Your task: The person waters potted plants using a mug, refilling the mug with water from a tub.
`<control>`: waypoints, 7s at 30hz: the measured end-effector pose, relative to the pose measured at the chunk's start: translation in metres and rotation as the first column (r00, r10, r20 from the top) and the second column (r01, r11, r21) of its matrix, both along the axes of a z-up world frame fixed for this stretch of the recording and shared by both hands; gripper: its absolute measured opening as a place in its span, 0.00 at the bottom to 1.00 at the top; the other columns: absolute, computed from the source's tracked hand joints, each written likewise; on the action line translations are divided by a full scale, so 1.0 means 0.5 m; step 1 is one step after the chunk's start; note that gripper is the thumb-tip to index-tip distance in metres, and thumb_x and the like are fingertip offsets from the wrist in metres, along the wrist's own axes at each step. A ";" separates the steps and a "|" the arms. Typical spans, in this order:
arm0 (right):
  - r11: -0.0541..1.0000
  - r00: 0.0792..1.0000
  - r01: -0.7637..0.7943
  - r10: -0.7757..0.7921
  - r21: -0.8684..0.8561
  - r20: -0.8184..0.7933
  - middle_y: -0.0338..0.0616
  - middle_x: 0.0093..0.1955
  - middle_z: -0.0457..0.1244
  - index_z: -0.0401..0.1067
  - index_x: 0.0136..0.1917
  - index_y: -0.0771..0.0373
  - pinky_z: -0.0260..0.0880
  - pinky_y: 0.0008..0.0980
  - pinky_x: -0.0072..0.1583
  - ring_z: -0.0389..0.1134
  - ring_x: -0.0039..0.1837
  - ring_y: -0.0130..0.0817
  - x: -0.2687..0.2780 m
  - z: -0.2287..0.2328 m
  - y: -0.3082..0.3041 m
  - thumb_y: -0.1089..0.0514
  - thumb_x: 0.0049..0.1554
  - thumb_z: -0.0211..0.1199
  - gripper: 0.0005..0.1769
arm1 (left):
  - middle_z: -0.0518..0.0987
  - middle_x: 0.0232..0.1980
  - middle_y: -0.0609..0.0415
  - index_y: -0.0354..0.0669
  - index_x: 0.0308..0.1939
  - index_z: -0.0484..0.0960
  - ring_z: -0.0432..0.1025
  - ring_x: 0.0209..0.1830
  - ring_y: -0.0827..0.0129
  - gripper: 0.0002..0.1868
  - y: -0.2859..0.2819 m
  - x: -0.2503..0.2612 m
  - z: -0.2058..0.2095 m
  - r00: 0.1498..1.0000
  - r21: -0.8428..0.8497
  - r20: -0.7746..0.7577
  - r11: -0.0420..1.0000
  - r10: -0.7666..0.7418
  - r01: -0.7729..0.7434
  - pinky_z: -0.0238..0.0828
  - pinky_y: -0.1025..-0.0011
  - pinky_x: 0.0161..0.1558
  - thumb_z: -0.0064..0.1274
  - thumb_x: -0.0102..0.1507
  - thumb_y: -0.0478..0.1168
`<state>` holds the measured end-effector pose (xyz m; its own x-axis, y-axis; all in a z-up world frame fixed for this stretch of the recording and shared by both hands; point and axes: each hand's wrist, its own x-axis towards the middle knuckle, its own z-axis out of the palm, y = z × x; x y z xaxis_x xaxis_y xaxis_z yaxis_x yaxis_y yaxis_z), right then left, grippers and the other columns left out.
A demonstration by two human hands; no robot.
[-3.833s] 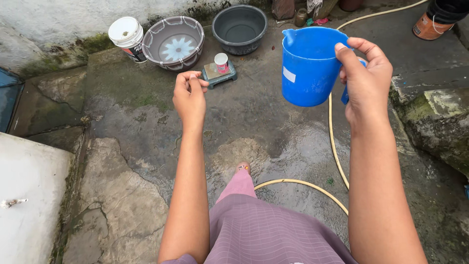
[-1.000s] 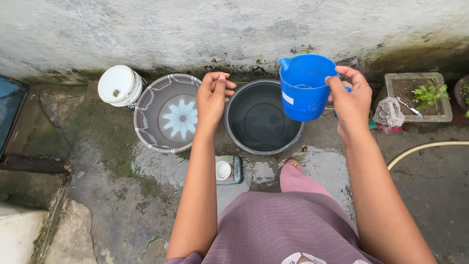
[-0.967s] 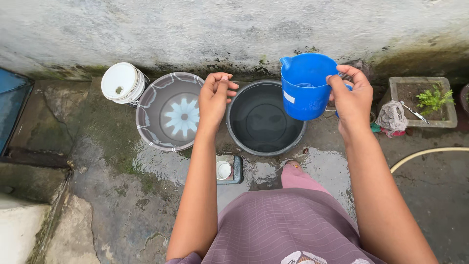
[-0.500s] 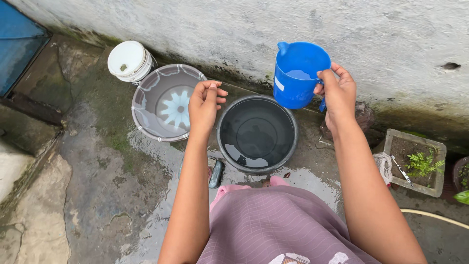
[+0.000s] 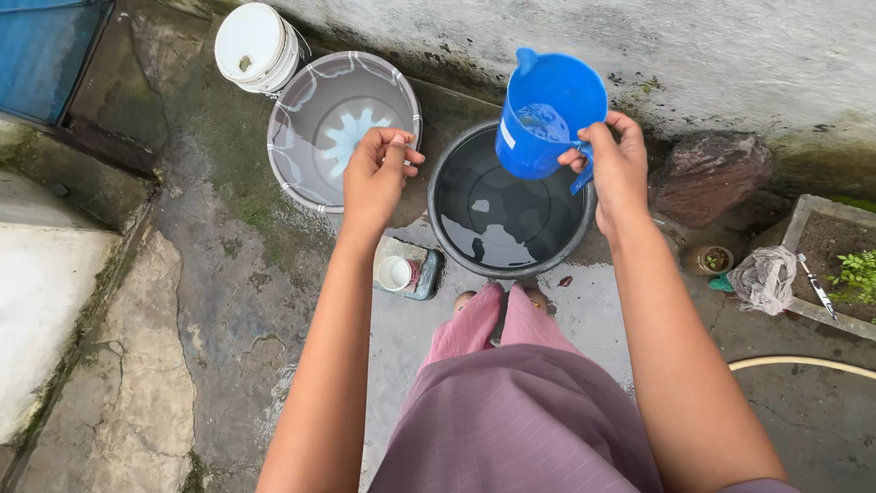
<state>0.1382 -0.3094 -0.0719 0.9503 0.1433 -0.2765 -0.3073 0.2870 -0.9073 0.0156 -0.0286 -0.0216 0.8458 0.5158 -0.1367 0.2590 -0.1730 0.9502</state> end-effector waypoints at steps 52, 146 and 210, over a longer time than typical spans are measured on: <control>0.196 0.837 -0.528 0.286 -0.826 -0.467 0.37 0.35 0.72 0.59 0.68 0.65 0.65 0.26 0.60 0.71 0.60 0.34 0.041 -1.207 0.027 0.46 0.56 0.66 0.34 | 0.85 0.44 0.46 0.52 0.49 0.78 0.78 0.49 0.51 0.12 -0.041 0.083 -1.132 0.562 0.054 -0.805 0.919 -0.191 0.390 0.71 0.57 0.55 0.42 0.67 0.45; 0.177 0.159 -0.984 0.933 -0.027 0.324 0.37 0.36 0.67 0.62 0.67 0.65 0.61 0.23 0.40 0.61 0.33 0.22 -1.237 0.392 0.991 0.62 0.52 0.67 0.31 | 0.84 0.39 0.58 0.45 0.47 0.80 0.75 0.33 0.76 0.11 0.200 -1.538 0.171 -0.358 -0.305 0.307 -0.265 0.882 -0.914 0.70 0.74 0.35 0.42 0.70 0.43; -0.668 -0.647 -0.744 0.725 0.008 0.237 0.35 0.35 0.63 0.64 0.63 0.62 0.60 0.25 0.37 0.60 0.31 0.22 -3.116 0.429 1.566 0.65 0.52 0.67 0.27 | 0.83 0.34 0.58 0.40 0.46 0.81 0.73 0.29 0.78 0.11 0.451 -2.973 0.203 -0.851 -0.061 0.301 -0.882 0.430 -0.468 0.71 0.77 0.35 0.44 0.71 0.41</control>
<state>-1.4200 0.4734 0.1425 -0.7671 0.6401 -0.0426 -0.1634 -0.2593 -0.9519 -1.4711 0.1970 0.0798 -0.9935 -0.0646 0.0933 0.0880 0.0808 0.9928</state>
